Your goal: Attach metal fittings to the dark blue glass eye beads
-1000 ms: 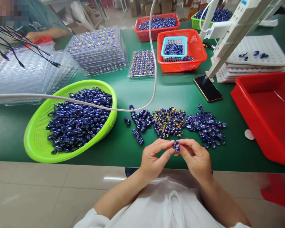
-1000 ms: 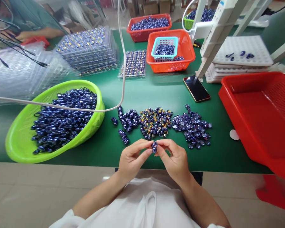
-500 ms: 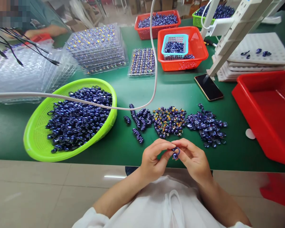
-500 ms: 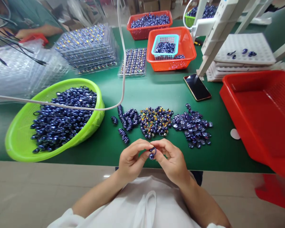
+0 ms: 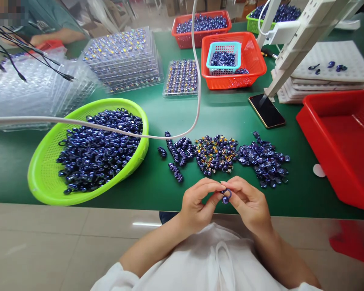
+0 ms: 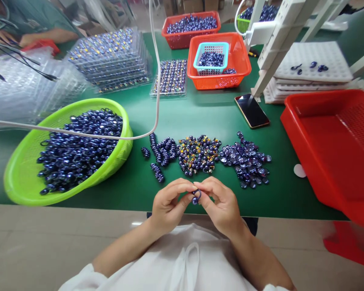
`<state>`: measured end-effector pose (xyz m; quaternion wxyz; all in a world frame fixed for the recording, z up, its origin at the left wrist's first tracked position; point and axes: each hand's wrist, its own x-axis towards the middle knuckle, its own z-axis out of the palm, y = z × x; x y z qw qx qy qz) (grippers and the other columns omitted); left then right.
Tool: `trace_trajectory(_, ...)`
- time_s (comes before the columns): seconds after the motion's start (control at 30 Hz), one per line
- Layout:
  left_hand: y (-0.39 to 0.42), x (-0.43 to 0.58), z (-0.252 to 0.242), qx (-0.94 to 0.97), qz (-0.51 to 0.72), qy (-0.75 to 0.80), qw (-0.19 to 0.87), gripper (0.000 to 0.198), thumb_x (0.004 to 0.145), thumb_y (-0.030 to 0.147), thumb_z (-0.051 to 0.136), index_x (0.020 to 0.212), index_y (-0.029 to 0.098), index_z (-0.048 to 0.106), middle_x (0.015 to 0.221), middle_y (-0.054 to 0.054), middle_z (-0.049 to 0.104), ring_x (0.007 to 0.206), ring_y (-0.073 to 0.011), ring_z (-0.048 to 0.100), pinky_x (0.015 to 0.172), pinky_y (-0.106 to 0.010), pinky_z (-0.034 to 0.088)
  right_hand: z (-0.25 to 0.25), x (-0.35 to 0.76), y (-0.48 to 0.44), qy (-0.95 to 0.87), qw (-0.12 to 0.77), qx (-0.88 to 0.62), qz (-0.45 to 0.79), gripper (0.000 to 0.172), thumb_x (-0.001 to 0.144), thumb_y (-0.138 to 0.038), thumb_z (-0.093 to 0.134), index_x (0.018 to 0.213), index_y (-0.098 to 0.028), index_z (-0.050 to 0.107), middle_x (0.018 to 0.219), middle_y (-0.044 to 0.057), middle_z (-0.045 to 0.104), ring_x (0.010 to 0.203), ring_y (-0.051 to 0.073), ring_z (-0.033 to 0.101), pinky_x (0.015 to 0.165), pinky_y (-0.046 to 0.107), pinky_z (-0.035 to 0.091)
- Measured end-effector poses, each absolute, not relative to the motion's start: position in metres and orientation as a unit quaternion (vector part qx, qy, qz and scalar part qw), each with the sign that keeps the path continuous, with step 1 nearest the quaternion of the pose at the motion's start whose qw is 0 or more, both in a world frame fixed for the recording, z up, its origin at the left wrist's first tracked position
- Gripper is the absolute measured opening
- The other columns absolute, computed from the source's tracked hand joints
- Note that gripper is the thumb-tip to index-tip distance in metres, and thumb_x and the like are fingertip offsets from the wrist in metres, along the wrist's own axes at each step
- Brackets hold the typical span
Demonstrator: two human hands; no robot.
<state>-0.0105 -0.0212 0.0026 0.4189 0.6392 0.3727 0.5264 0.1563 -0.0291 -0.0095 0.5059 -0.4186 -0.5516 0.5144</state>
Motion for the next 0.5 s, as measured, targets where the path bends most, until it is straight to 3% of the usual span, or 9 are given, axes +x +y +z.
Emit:
trace_trajectory(0.27, -0.02, -0.01, -0.003, 0.628, 0.517, 0.406, 0.416, 0.015, 0.089, 0.013, 0.067, 0.1, 0.019, 0.075, 0.091, -0.008, 0.077, 0.083, -0.0179, 0.072, 0.076, -0.03, 0.059, -0.012, 0.152, -0.024, -0.527, 0.505, -0.439, 0.524, 0.016, 0.092, -0.028, 0.066, 0.103, -0.024, 0.076, 0.085, 0.002, 0.064, 0.066, 0.012, 0.064, 0.058, 0.024, 0.058)
trace_trajectory(0.5, -0.014, -0.017, 0.011, 0.66, 0.449, 0.44, 0.41, 0.025, 0.089, 0.022, 0.068, 0.114, 0.018, 0.069, 0.101, -0.011, 0.077, 0.086, -0.0179, 0.073, 0.079, -0.03, 0.059, -0.01, 0.171, -0.019, -0.653, 0.446, -0.491, 0.365, 0.019, 0.093, -0.022, 0.062, 0.109, -0.027, 0.072, 0.101, 0.005, 0.073, 0.087, 0.018, 0.07, 0.073, 0.029, 0.06)
